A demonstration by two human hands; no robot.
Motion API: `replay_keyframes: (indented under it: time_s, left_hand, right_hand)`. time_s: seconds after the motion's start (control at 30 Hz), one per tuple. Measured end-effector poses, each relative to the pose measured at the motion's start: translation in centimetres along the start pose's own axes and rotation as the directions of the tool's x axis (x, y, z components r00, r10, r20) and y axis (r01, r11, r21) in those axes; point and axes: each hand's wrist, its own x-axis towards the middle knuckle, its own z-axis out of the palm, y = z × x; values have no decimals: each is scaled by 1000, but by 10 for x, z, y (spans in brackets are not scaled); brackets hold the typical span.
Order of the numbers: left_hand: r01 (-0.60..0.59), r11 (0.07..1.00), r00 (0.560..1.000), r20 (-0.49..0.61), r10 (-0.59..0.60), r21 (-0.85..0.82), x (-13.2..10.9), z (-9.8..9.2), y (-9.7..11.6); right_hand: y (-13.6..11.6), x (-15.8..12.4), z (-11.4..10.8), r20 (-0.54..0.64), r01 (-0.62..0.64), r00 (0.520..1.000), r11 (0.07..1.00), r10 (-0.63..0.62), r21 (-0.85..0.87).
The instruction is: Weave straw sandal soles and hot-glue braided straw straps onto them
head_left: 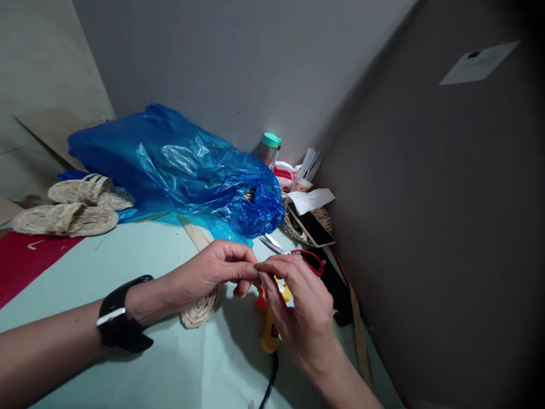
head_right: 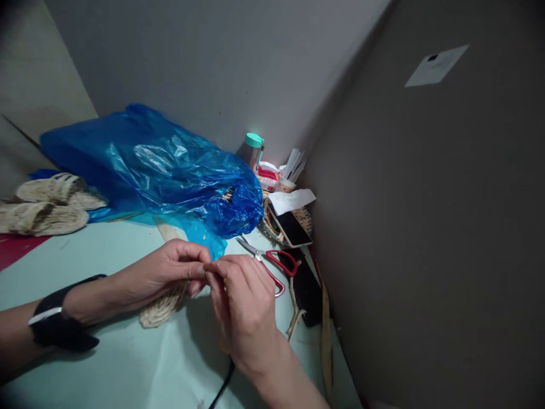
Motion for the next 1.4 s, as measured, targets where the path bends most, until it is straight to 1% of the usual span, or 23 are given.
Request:
replay_keyframes:
  time_s: [0.17, 0.3, 0.4, 0.53, 0.67, 0.8, 0.87, 0.93, 1.03, 1.1, 1.13, 1.2, 1.27, 1.33, 1.4]
  left_hand:
    - [44, 998, 998, -43, -46, -51, 2, 3, -6]
    - [88, 995, 995, -47, -91, -49, 1, 6, -6]
    - [121, 993, 992, -19, -121, -11, 0, 10, -4]
    - [129, 989, 991, 5, -130, 77, 1, 11, -3]
    - [82, 983, 996, -55, -74, 166, 3, 4, -1]
    - [44, 962, 994, -111, -14, 271, 7, -4, 8]
    - [20, 943, 988, -148, 32, 332, 10, -11, 18]
    - [-9, 917, 978, -188, 92, 399, 13, -22, 31]
    - [-32, 865, 957, -234, 171, 501, 18, -46, 52]
    - [-17, 825, 944, -263, 199, 565, 19, -65, 65]
    - [1, 804, 939, -276, 203, 595, 20, -75, 71]
    - [48, 757, 928, -309, 208, 651, 21, -92, 80]
    - [96, 704, 912, -346, 222, 704, 23, -105, 85]
    - [129, 636, 892, -369, 261, 761, 28, -113, 87]
    - [145, 538, 874, -362, 324, 831, 36, -116, 86]
  right_hand:
    - [3, -4, 7, -22, -51, 999, 996, 49, -69]
    - [6, -4, 8, -12, -115, 993, 992, 114, -45]
    - [8, -3, 1, -6, -197, 980, 980, 197, 4]
    - [9, -3, -18, 16, -323, 946, 946, 323, 15]
    - [13, -14, -34, 105, -374, 921, 927, 376, -33]
    - [20, -33, -41, 136, -403, 900, 910, 414, -98]
    - [23, -41, -41, 163, -410, 890, 904, 425, -120]
    - [24, -45, -42, 220, -401, 880, 907, 420, -128]
    - [25, -44, -47, 310, -354, 873, 927, 376, -127]
    - [27, -40, -54, 358, -319, 869, 940, 341, -119]
    - [29, -37, -59, 400, -310, 856, 944, 328, -111]
    - [36, -28, -66, 514, -335, 790, 938, 333, -93]
    - [43, -14, -69, 585, -363, 734, 927, 345, -91]
    - [48, 5, -64, 619, -355, 706, 929, 343, -110]
    - [52, 28, -52, 656, -320, 684, 939, 319, -124]
